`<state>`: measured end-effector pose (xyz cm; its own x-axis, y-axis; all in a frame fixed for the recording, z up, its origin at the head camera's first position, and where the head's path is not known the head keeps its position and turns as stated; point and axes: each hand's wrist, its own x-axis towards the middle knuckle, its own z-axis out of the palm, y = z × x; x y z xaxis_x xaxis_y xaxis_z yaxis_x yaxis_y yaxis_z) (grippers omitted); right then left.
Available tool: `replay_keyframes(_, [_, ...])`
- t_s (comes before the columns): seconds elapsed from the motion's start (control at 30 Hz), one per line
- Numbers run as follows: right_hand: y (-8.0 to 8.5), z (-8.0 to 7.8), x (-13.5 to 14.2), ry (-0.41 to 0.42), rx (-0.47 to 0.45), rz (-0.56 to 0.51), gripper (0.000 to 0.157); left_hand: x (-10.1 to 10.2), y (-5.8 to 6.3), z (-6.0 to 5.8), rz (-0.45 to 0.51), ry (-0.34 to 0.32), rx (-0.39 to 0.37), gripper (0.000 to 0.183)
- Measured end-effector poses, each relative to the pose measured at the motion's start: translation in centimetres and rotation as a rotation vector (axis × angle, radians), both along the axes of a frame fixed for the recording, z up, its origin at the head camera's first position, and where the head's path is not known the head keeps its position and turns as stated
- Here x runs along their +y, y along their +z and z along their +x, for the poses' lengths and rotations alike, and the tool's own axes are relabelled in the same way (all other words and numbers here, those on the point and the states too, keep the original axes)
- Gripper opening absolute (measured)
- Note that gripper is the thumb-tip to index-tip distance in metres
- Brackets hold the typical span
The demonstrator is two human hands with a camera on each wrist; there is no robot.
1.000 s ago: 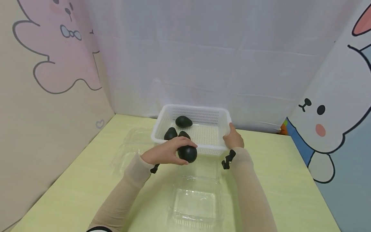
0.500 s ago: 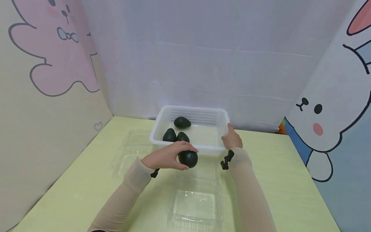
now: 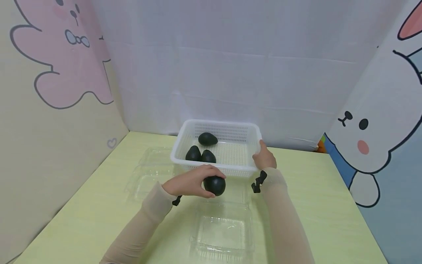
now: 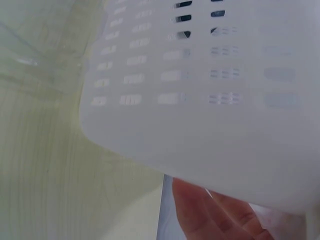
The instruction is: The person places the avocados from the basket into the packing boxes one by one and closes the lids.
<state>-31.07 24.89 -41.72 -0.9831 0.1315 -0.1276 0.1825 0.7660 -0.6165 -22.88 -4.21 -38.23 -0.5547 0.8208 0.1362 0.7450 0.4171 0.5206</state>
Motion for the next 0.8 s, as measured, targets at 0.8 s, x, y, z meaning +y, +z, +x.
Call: replay_keyframes(0.8, [-0.31,-0.22,0.24,0.011,0.008,0.003,0.073,-0.06,-0.55,0.77,-0.026,-0.006,-0.009,0.056])
